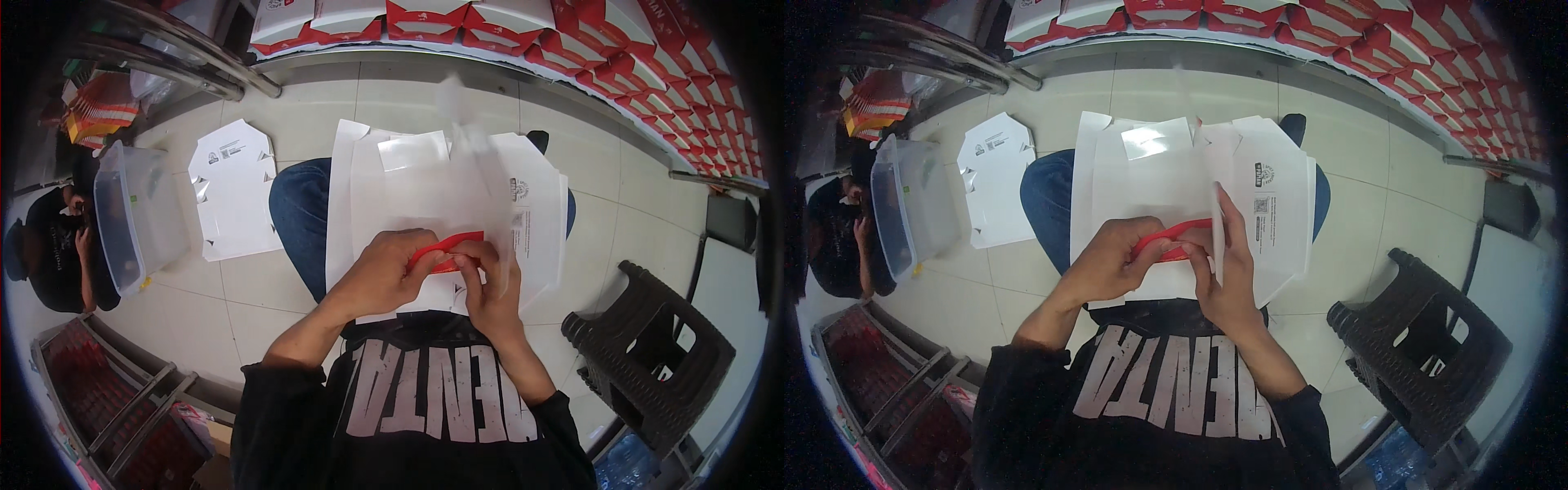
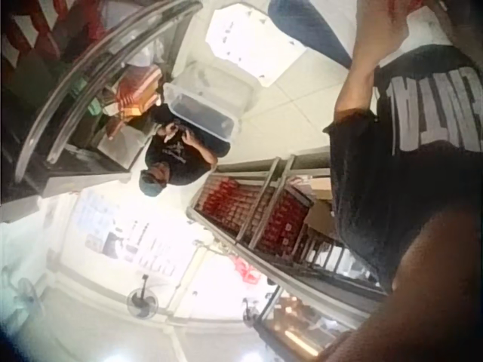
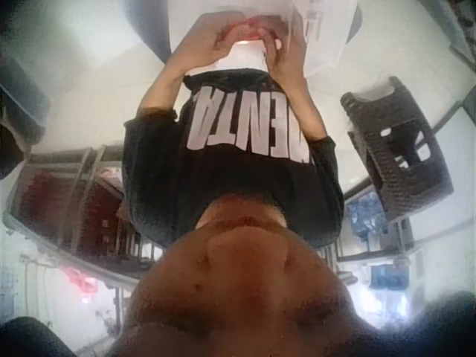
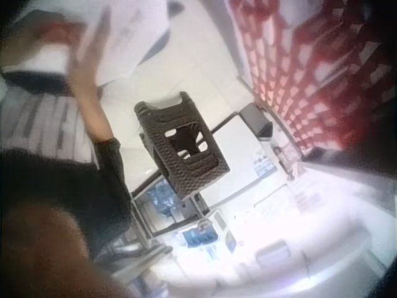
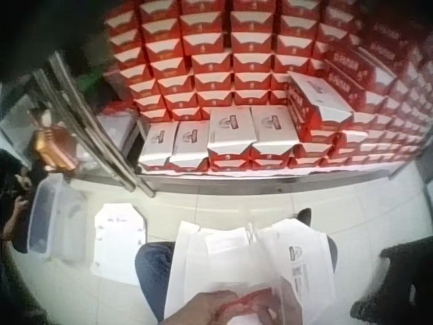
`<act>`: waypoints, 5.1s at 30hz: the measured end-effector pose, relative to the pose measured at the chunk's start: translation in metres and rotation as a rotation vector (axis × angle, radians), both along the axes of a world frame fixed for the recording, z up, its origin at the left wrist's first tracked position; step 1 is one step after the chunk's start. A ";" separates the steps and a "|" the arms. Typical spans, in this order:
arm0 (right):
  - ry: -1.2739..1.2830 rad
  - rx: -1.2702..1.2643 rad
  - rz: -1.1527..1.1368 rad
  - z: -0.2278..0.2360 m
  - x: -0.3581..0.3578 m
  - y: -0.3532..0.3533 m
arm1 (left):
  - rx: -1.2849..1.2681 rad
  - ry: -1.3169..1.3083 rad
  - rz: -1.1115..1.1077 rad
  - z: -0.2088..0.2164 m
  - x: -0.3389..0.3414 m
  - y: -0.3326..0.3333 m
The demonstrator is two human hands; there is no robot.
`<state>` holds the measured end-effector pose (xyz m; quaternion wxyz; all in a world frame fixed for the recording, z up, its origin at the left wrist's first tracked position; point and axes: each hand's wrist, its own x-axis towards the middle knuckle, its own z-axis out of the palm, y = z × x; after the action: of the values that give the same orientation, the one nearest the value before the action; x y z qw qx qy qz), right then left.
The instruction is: The person sits on the floor and folds flat white cardboard sheets into small rectangular boxes. They insert a red rectangular item into each folded box, close the flaps, and place the finished boxes onto a nearby metal shelf. The process is repeated continuously with multiple units.
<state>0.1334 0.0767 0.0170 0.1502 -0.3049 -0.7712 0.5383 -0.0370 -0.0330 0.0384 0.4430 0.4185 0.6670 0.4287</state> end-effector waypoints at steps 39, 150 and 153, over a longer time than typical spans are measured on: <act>0.246 -0.125 -0.190 0.030 -0.043 -0.004 | 0.583 0.649 0.277 0.015 -0.025 -0.024; 0.342 0.484 -0.247 0.088 -0.073 0.015 | 0.861 0.688 0.335 0.001 -0.050 0.068; 0.243 0.543 -0.216 0.095 -0.074 0.016 | 0.836 0.643 0.368 -0.006 -0.048 0.067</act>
<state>0.0593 0.0926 0.1115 0.3736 -0.2671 -0.8263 0.3260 -0.0847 0.0343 0.0328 -0.0686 0.5450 0.6036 0.5778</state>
